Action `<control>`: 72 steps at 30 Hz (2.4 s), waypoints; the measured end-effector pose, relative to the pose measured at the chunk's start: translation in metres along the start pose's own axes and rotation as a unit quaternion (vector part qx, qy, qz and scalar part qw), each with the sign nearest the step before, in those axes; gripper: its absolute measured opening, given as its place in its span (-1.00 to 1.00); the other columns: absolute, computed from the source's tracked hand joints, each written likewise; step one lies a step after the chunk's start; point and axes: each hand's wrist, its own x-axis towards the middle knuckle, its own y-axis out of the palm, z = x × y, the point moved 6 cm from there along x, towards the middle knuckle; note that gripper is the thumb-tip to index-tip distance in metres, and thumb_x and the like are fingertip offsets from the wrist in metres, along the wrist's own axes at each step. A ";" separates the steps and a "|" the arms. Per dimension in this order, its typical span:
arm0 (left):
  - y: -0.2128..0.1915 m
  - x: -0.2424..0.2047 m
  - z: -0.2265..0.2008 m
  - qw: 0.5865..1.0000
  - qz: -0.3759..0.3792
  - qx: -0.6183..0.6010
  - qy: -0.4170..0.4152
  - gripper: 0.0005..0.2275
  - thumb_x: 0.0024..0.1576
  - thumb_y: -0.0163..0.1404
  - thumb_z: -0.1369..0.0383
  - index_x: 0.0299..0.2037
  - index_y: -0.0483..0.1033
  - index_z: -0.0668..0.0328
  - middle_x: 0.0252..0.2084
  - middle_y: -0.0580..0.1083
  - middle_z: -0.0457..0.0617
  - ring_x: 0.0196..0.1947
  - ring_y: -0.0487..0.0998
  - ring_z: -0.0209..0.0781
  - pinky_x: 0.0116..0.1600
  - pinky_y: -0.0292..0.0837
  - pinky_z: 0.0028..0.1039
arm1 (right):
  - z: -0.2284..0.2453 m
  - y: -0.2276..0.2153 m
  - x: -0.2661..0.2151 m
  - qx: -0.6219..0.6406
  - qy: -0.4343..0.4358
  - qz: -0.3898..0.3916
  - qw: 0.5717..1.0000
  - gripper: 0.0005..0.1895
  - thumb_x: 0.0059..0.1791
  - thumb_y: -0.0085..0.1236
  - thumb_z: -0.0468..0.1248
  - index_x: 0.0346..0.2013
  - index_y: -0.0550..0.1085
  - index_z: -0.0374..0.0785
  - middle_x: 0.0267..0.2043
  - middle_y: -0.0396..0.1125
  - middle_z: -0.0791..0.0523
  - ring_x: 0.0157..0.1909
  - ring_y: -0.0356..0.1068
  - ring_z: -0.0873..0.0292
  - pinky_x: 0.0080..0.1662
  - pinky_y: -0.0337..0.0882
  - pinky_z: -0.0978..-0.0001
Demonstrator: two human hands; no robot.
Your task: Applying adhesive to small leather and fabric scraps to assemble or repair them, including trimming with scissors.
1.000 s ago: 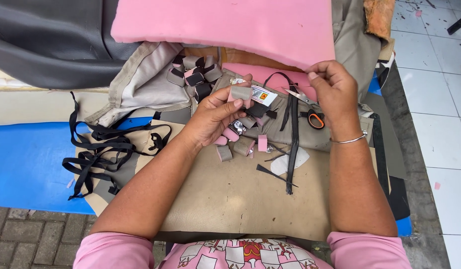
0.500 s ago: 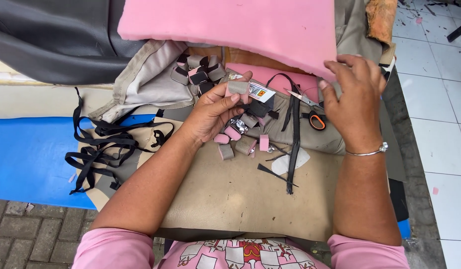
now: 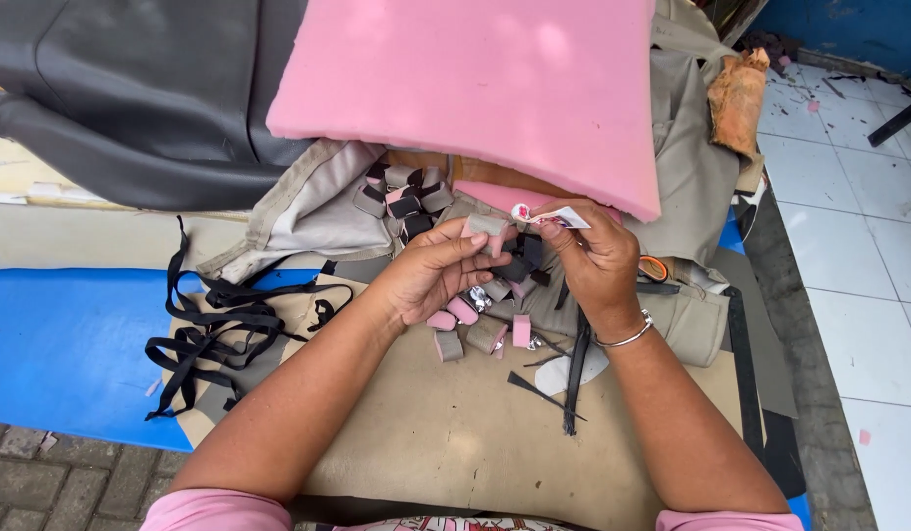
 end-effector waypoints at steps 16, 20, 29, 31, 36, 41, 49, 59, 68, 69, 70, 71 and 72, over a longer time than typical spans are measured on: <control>-0.028 0.075 -0.006 0.948 -0.122 0.280 0.089 -0.50 -0.03 0.35 0.40 0.12 0.46 0.31 -0.22 0.51 0.00 -0.31 0.56 -0.35 -0.28 0.52 -0.61 | -0.102 0.003 0.007 0.456 0.404 -0.087 0.789 -0.84 0.11 0.06 -0.26 -0.13 0.46 -0.31 -0.35 0.48 0.04 -0.36 0.57 0.19 -0.39 0.44 0.50; -0.038 0.088 0.003 0.950 -0.100 0.287 0.078 -0.60 -0.03 0.33 0.44 0.01 0.52 0.26 -0.25 0.50 -0.06 -0.32 0.57 -0.39 -0.30 0.49 -0.68 | -0.104 0.016 0.007 0.535 0.450 -0.004 0.715 -0.73 0.05 0.05 -0.37 0.02 0.48 -0.39 -0.17 0.47 -0.02 -0.25 0.51 0.18 -0.21 0.45 0.49; -0.031 0.105 -0.012 0.927 -0.067 0.351 0.110 -0.66 -0.01 0.32 0.45 -0.03 0.58 0.21 -0.22 0.52 -0.12 -0.26 0.58 -0.44 -0.18 0.56 -0.68 | -0.114 0.013 0.014 0.523 0.396 -0.040 0.754 -0.71 0.01 0.10 -0.49 0.03 0.48 -0.49 -0.20 0.42 -0.01 -0.23 0.47 0.18 -0.12 0.57 0.42; -0.035 0.109 -0.012 0.927 -0.074 0.345 0.128 -0.69 0.02 0.33 0.41 -0.04 0.61 0.18 -0.19 0.56 -0.13 -0.23 0.60 -0.46 -0.15 0.58 -0.67 | -0.119 0.014 0.007 0.503 0.386 -0.070 0.770 -0.76 0.00 0.13 -0.49 -0.02 0.52 -0.46 -0.21 0.46 0.01 -0.25 0.50 0.18 -0.12 0.63 0.39; -0.041 0.107 -0.004 0.913 -0.081 0.324 0.234 -0.68 0.00 0.33 0.46 -0.03 0.63 0.18 -0.20 0.48 -0.12 -0.22 0.58 -0.42 -0.13 0.58 -0.68 | -0.118 0.006 0.005 0.385 0.327 -0.141 0.852 -0.83 0.00 0.24 -0.45 -0.13 0.48 -0.31 -0.22 0.43 0.07 -0.31 0.50 0.25 -0.32 0.60 0.56; -0.044 0.103 -0.003 0.890 -0.076 0.362 0.266 -0.65 -0.03 0.35 0.45 -0.02 0.64 0.14 -0.21 0.46 -0.11 -0.24 0.57 -0.40 -0.17 0.55 -0.72 | -0.109 0.013 0.006 0.300 0.288 -0.137 0.899 -0.83 0.01 0.27 -0.42 -0.14 0.47 -0.34 -0.31 0.38 0.07 -0.31 0.49 0.27 -0.31 0.60 0.57; -0.049 0.104 0.013 0.875 -0.082 0.403 0.255 -0.68 -0.01 0.35 0.43 -0.04 0.64 0.10 -0.30 0.45 -0.12 -0.38 0.58 -0.41 -0.32 0.56 -0.68 | -0.116 0.032 -0.002 0.213 0.224 -0.070 0.949 -0.86 0.03 0.25 -0.42 -0.13 0.49 -0.36 -0.33 0.46 0.02 -0.33 0.55 0.27 -0.22 0.61 0.54; -0.051 0.104 0.011 0.840 -0.098 0.452 0.285 -0.69 -0.06 0.36 0.37 -0.09 0.66 -0.04 -0.35 0.48 -0.12 -0.48 0.53 -0.39 -0.41 0.52 -0.61 | -0.104 0.025 -0.005 -0.045 0.085 -0.070 0.993 -0.86 -0.02 0.39 -0.39 -0.28 0.58 -0.42 -0.43 0.44 -0.05 -0.43 0.51 0.12 -0.38 0.50 0.39; -0.040 0.096 0.009 0.834 -0.104 0.462 0.283 -0.73 -0.03 0.33 0.38 -0.11 0.66 -0.05 -0.42 0.47 -0.12 -0.52 0.50 -0.38 -0.43 0.48 -0.59 | -0.109 0.022 -0.005 -0.076 0.074 -0.086 0.991 -0.86 0.01 0.33 -0.39 -0.33 0.55 -0.43 -0.45 0.42 -0.06 -0.47 0.49 0.06 -0.41 0.46 0.33; -0.039 0.096 0.009 0.839 -0.104 0.457 0.276 -0.73 -0.03 0.32 0.39 -0.11 0.66 -0.03 -0.42 0.47 -0.11 -0.53 0.52 -0.36 -0.44 0.49 -0.58 | -0.113 0.020 -0.005 -0.059 0.085 -0.092 0.990 -0.88 0.01 0.30 -0.42 -0.33 0.52 -0.45 -0.45 0.43 -0.08 -0.48 0.50 0.09 -0.41 0.46 0.35; -0.040 0.097 0.010 0.839 -0.103 0.457 0.276 -0.73 -0.03 0.32 0.39 -0.11 0.66 -0.03 -0.42 0.47 -0.11 -0.53 0.52 -0.36 -0.44 0.49 -0.58 | -0.109 0.021 -0.005 -0.060 0.085 -0.092 0.990 -0.88 0.01 0.30 -0.42 -0.33 0.52 -0.45 -0.45 0.43 -0.08 -0.48 0.50 0.09 -0.41 0.46 0.35; -0.042 0.098 0.010 0.838 -0.105 0.459 0.274 -0.73 -0.03 0.32 0.40 -0.12 0.66 -0.04 -0.42 0.48 -0.11 -0.53 0.52 -0.36 -0.44 0.48 -0.59 | -0.108 0.023 -0.005 -0.037 0.099 -0.091 0.990 -0.88 0.02 0.29 -0.42 -0.34 0.52 -0.44 -0.45 0.44 -0.04 -0.48 0.49 0.16 -0.40 0.46 0.39; -0.044 0.099 0.011 0.837 -0.106 0.462 0.273 -0.73 -0.03 0.32 0.40 -0.12 0.66 -0.05 -0.42 0.49 -0.10 -0.53 0.52 -0.37 -0.45 0.48 -0.60 | -0.106 0.025 -0.006 -0.015 0.112 -0.090 0.990 -0.89 0.02 0.27 -0.42 -0.34 0.51 -0.43 -0.46 0.45 0.00 -0.48 0.48 0.23 -0.39 0.46 0.44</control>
